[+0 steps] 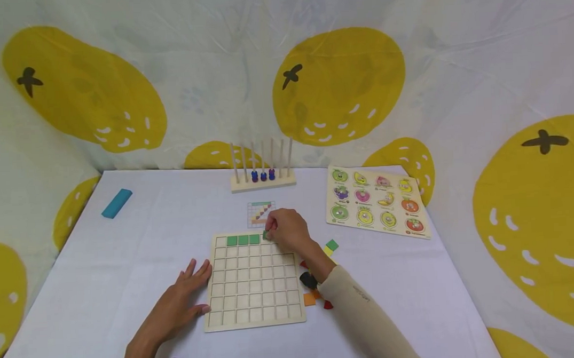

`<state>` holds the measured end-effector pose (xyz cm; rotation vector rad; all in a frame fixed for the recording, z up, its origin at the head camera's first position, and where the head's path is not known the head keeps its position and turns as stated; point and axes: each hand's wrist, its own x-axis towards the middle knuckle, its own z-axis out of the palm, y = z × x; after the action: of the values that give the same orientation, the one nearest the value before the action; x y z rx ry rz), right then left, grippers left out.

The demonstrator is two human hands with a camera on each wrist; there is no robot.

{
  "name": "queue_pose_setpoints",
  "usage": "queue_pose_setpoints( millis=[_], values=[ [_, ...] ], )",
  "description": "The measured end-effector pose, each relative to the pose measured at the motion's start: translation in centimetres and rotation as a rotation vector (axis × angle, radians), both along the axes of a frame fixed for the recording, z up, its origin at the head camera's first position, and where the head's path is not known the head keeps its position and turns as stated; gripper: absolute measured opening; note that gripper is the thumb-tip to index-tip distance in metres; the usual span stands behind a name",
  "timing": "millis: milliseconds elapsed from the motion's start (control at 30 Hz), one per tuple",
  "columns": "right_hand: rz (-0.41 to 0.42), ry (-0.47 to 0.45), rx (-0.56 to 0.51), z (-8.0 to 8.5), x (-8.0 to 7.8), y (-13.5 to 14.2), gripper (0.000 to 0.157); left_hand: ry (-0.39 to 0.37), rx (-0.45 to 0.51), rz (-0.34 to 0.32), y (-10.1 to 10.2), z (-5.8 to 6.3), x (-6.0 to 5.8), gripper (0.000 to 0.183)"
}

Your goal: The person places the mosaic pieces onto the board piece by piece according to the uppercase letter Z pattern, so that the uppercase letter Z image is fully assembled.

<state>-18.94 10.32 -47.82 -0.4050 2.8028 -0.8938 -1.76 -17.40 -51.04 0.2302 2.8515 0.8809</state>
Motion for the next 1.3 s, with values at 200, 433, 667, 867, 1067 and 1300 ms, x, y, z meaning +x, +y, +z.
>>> queue_pose_setpoints(
  millis=[200,433,667,867,1067,1300],
  values=[
    [0.032,0.026,0.024,0.2,0.1,-0.8,0.02,-0.019,0.001,-0.004,0.0,0.2,0.0,0.098],
    [0.051,-0.011,0.097,0.2,0.3,-1.1,0.016,-0.046,-0.02,0.0,0.0,0.2,-0.1,0.1],
    [0.024,-0.037,0.116,-0.1,0.5,-0.8,0.014,-0.042,-0.022,-0.004,0.1,0.0,-0.2,0.1],
    [-0.027,-0.033,0.101,-0.1,0.7,0.5,0.015,-0.035,-0.022,-0.008,0.1,0.1,-0.1,0.099],
    [-0.076,-0.021,0.057,0.2,0.9,3.0,0.012,-0.022,-0.021,-0.01,0.1,0.2,-0.1,0.099],
    [-0.129,-0.042,0.071,0.4,1.2,6.8,0.01,-0.026,-0.027,-0.014,0.1,0.3,-0.1,0.099]
  ],
)
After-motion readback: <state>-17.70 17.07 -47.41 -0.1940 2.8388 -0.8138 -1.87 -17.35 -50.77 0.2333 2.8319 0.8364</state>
